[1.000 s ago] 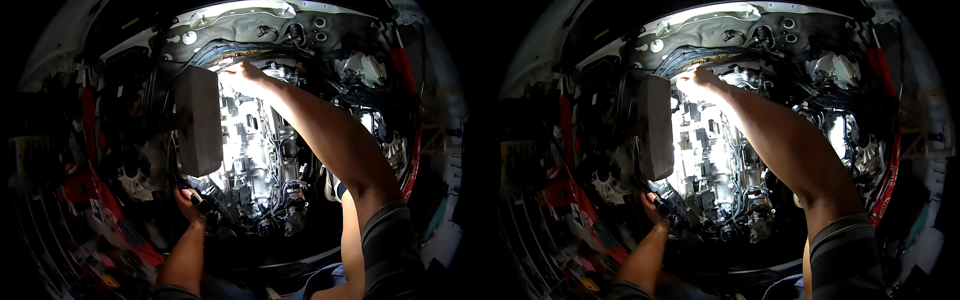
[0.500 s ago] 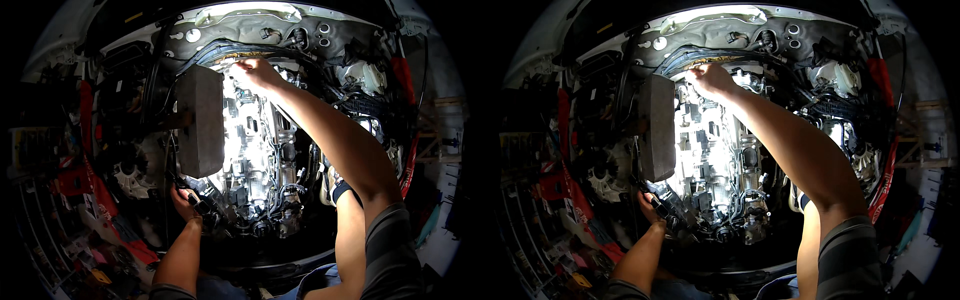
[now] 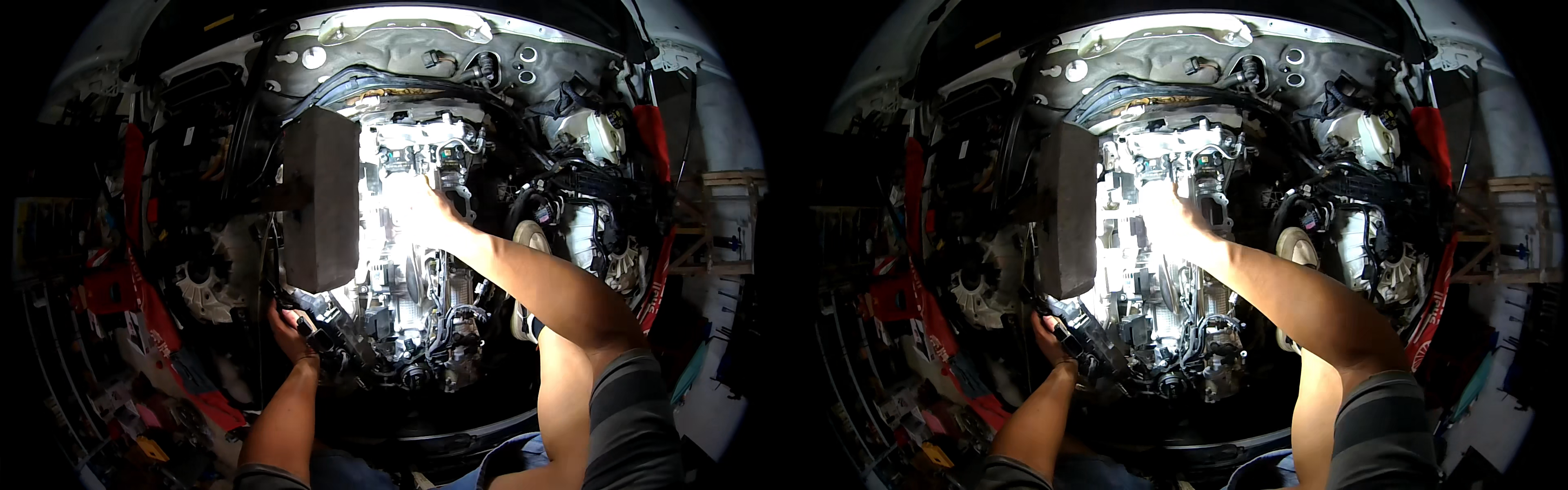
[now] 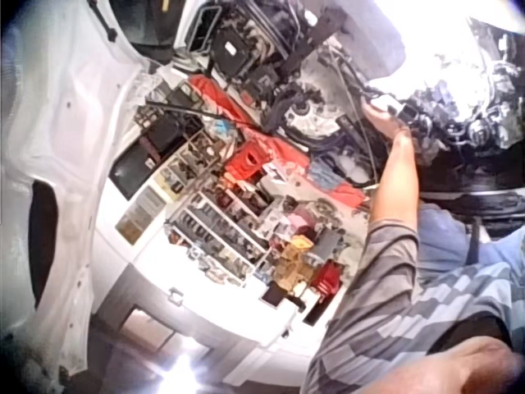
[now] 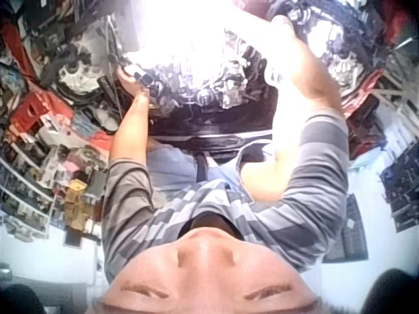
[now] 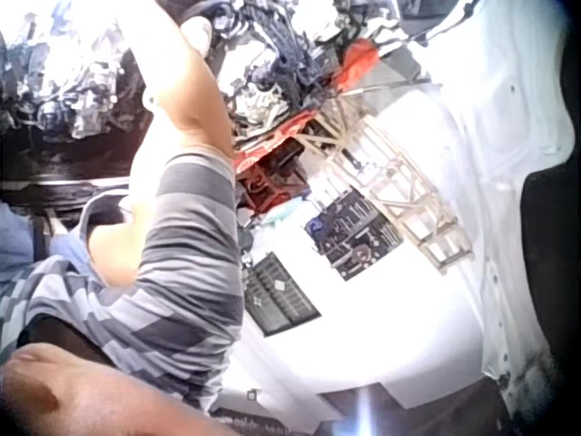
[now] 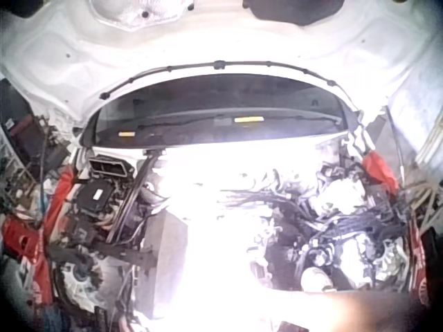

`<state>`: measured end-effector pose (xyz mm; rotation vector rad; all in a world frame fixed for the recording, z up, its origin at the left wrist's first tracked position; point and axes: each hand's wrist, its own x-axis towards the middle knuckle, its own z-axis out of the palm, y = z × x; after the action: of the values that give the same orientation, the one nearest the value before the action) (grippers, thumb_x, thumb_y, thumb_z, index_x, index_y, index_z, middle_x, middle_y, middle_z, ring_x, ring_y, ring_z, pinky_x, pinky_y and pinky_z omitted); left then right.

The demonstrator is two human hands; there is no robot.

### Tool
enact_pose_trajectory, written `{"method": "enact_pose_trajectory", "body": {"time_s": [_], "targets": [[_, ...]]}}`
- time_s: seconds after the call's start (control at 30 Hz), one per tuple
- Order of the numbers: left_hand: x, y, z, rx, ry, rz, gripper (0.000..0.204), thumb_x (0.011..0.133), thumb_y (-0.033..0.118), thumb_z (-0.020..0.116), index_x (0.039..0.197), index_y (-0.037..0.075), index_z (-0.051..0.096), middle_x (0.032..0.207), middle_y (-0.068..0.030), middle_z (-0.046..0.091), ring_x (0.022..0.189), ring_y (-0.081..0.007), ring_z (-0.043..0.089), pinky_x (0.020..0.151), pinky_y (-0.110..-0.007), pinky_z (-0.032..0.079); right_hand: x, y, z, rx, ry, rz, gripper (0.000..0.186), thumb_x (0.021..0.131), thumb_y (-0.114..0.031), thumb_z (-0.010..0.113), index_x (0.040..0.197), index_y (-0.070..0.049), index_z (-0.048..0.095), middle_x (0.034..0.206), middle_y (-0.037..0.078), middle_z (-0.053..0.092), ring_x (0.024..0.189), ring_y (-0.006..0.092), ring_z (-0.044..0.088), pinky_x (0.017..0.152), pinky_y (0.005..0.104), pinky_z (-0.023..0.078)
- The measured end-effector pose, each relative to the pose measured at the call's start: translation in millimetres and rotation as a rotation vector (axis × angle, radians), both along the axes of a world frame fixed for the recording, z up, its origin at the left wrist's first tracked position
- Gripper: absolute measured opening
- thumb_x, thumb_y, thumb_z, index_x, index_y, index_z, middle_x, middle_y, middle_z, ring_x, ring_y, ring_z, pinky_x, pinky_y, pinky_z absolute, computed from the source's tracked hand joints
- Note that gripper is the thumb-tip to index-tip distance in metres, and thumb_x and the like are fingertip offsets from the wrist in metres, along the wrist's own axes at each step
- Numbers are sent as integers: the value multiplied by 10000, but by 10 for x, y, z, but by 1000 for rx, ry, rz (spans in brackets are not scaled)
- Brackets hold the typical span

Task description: The person works on a car engine by adjusting a work light, fitting engine components by hand, and tightening bolts with a ratchet wrench.

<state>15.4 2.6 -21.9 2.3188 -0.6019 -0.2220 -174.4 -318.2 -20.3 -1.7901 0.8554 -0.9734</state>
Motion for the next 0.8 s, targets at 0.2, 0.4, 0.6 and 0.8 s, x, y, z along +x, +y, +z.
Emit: {"method": "enact_pose_trajectory", "body": {"time_s": [0.2, 0.4, 0.6, 0.8], "targets": [[13, 51, 7, 8, -22, 27, 468, 1002, 284, 464, 1304, -65, 542, 1243, -297, 610, 1138, -436, 598, 1000, -450, 456, 86, -157, 819, -259, 1123, 639, 306, 982, -235, 522, 1209, -76, 651, 1205, 89, 655, 1066, 178, 594, 930, 285, 499], [14, 44, 10, 22, -12, 11, 485, 1006, 312, 469, 1321, -51, 531, 1248, -277, 610, 1145, -423, 593, 1006, -436, 447, 556, -489, 1381, 919, 388, 276, 542, 1033, -392, 415, 1512, -190, 262, 1551, 116, 145, 1414, 256, 147, 1140, 510, 268], [-19, -54, 138, -2, 91, 17, 491, 1004, 318, 477, 1331, -46, 527, 1250, -265, 612, 1143, -395, 600, 1002, -430, 448, 916, -907, 962, -163, 909, 533, 406, 1007, -323, 452, 1362, -134, 508, 1344, 164, 489, 1258, 290, 481, 1009, 468, 459], [41, 91, -1, 41, 30, 45, 491, 996, 311, 488, 1328, -49, 534, 1247, -264, 617, 1147, -394, 602, 1009, -425, 449, 1034, -897, 808, -661, 1035, 457, 343, 978, -260, 477, 1198, -86, 674, 1107, 106, 722, 1047, 218, 689, 874, 364, 552]]}}
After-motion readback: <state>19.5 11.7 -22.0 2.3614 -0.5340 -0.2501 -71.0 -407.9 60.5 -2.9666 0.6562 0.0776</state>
